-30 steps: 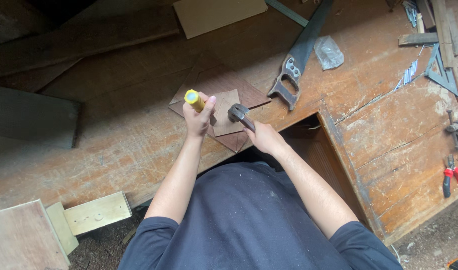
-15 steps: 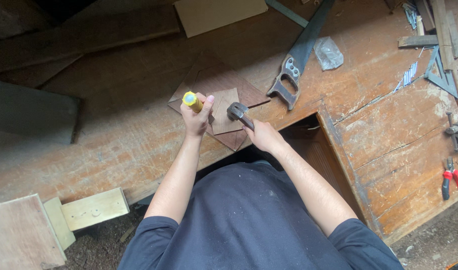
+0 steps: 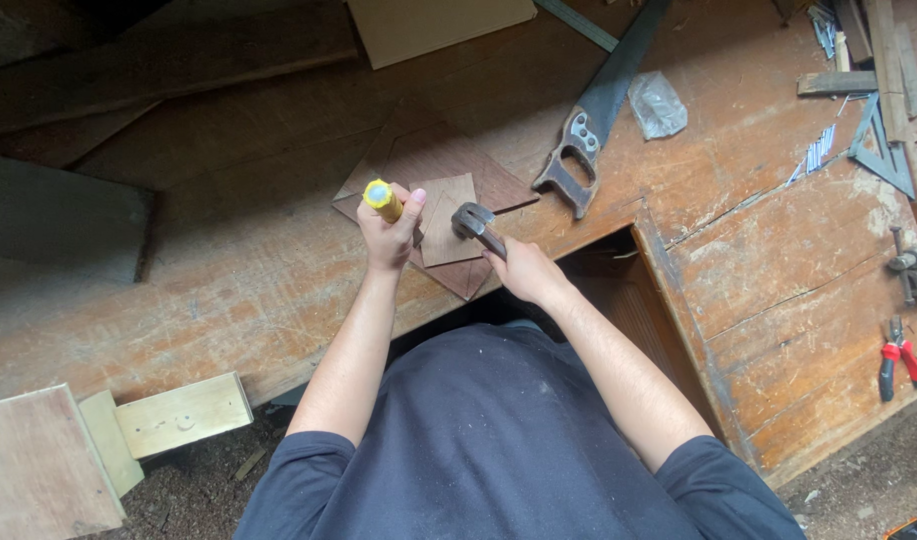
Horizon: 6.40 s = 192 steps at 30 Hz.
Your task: The person holds a chisel against a small piece of wood on the workbench and strikes it with a hammer, repeatedly repositioning the chisel to carve the wood piece. They continue chiseling and hammering across the workbench throughout the episode.
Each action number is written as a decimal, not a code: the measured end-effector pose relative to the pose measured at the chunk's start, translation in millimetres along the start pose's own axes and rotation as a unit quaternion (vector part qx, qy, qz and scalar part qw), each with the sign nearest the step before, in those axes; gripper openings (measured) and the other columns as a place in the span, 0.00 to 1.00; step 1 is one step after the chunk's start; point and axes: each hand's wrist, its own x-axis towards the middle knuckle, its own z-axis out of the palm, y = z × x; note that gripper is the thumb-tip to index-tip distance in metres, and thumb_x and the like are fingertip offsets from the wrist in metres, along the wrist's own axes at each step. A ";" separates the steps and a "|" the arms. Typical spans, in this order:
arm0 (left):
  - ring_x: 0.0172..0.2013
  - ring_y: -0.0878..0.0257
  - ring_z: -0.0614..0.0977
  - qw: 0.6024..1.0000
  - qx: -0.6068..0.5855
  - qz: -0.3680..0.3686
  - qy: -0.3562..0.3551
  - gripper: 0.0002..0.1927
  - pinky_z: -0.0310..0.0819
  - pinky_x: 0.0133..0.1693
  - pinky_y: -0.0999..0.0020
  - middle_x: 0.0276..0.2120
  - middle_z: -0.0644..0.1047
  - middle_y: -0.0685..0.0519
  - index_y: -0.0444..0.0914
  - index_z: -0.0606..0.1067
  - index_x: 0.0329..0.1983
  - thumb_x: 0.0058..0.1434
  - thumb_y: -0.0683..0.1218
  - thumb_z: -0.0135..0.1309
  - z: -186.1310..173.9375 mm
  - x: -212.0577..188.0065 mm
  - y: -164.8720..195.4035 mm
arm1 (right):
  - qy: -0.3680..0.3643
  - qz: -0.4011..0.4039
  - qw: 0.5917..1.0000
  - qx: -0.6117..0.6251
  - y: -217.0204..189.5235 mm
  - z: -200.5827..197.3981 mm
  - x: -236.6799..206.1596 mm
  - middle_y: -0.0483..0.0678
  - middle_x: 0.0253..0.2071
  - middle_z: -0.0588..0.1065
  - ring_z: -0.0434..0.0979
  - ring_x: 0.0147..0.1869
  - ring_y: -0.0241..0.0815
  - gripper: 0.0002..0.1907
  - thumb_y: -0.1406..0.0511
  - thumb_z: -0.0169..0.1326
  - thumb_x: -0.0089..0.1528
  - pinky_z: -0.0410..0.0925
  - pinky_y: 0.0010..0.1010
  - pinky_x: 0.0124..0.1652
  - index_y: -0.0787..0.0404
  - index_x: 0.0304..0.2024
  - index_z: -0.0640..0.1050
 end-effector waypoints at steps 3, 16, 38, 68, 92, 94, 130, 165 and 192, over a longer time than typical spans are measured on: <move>0.22 0.72 0.72 1.000 0.007 0.016 0.007 0.13 0.64 0.26 0.76 0.20 0.72 0.59 0.38 0.72 0.26 0.66 0.41 0.62 0.8 -0.1 -0.2 | -0.007 0.007 1.000 -0.002 -1.3 -0.7 -1.2 0.57 0.40 0.81 0.83 0.46 0.53 0.23 0.51 0.43 0.71 0.74 0.45 0.48 0.62 0.53 0.75; 0.22 0.70 0.72 0.994 0.071 0.078 0.016 0.14 0.64 0.27 0.72 0.20 0.73 0.57 0.35 0.72 0.25 0.66 0.40 0.62 9.8 2.2 4.5 | 0.019 -0.020 1.000 -0.002 1.2 3.7 -4.2 0.60 0.40 0.80 0.82 0.46 0.57 0.24 0.51 0.45 0.69 0.73 0.47 0.48 0.62 0.55 0.74; 0.26 0.65 0.76 0.990 0.106 0.096 0.006 0.12 0.70 0.32 0.68 0.23 0.74 0.54 0.34 0.74 0.28 0.60 0.42 0.66 15.3 -0.5 0.1 | 0.169 -0.386 0.901 0.103 -90.3 -117.7 -129.2 0.53 0.28 0.76 0.79 0.30 0.46 0.11 0.62 0.48 0.72 0.72 0.36 0.32 0.66 0.47 0.73; 0.25 0.58 0.81 0.970 0.173 0.157 0.062 0.05 0.73 0.31 0.67 0.24 0.77 0.48 0.33 0.77 0.33 0.59 0.40 0.62 32.0 -7.9 0.3 | 0.116 -0.330 0.930 0.115 -60.6 -108.3 -117.4 0.57 0.26 0.75 0.79 0.30 0.50 0.14 0.62 0.49 0.71 0.71 0.37 0.30 0.67 0.53 0.70; 0.26 0.55 0.81 0.950 0.247 0.191 0.028 0.08 0.72 0.30 0.63 0.23 0.77 0.48 0.37 0.76 0.30 0.56 0.42 0.66 49.1 -9.1 -12.9 | 0.144 -0.384 0.874 0.261 -35.1 -151.7 -160.8 0.46 0.31 0.74 0.71 0.29 0.35 0.18 0.63 0.49 0.71 0.68 0.24 0.30 0.69 0.58 0.71; 0.27 0.53 0.81 0.953 0.240 0.184 0.033 0.07 0.73 0.31 0.62 0.24 0.77 0.48 0.37 0.77 0.32 0.55 0.42 0.65 46.9 -8.5 -16.3 | 0.154 -0.415 0.869 0.221 -34.6 -146.1 -151.2 0.48 0.34 0.74 0.73 0.32 0.41 0.15 0.63 0.47 0.73 0.68 0.27 0.33 0.68 0.56 0.70; 0.23 0.66 0.76 0.982 0.161 0.100 0.016 0.10 0.70 0.29 0.71 0.21 0.75 0.50 0.34 0.77 0.30 0.54 0.41 0.69 17.1 -16.5 -40.0 | 0.125 -0.309 0.943 0.020 -46.6 -90.5 -88.5 0.63 0.28 0.79 0.82 0.34 0.64 0.16 0.64 0.53 0.66 0.73 0.47 0.35 0.69 0.51 0.73; 0.27 0.68 0.78 0.982 0.158 0.055 -0.084 0.08 0.72 0.32 0.71 0.24 0.79 0.53 0.33 0.79 0.34 0.58 0.44 0.65 7.6 -7.8 -27.3 | 0.091 -0.289 0.953 0.001 -34.7 -92.2 -84.8 0.62 0.26 0.78 0.82 0.33 0.63 0.14 0.61 0.51 0.68 0.72 0.49 0.34 0.66 0.47 0.73; 0.31 0.69 0.81 0.984 0.126 0.074 -0.098 0.08 0.75 0.36 0.71 0.29 0.82 0.53 0.35 0.80 0.39 0.59 0.43 0.64 10.4 -8.5 -16.4 | 0.115 -0.271 0.954 0.052 -27.8 -77.5 -75.0 0.64 0.28 0.78 0.81 0.36 0.65 0.16 0.62 0.52 0.67 0.71 0.47 0.36 0.69 0.49 0.74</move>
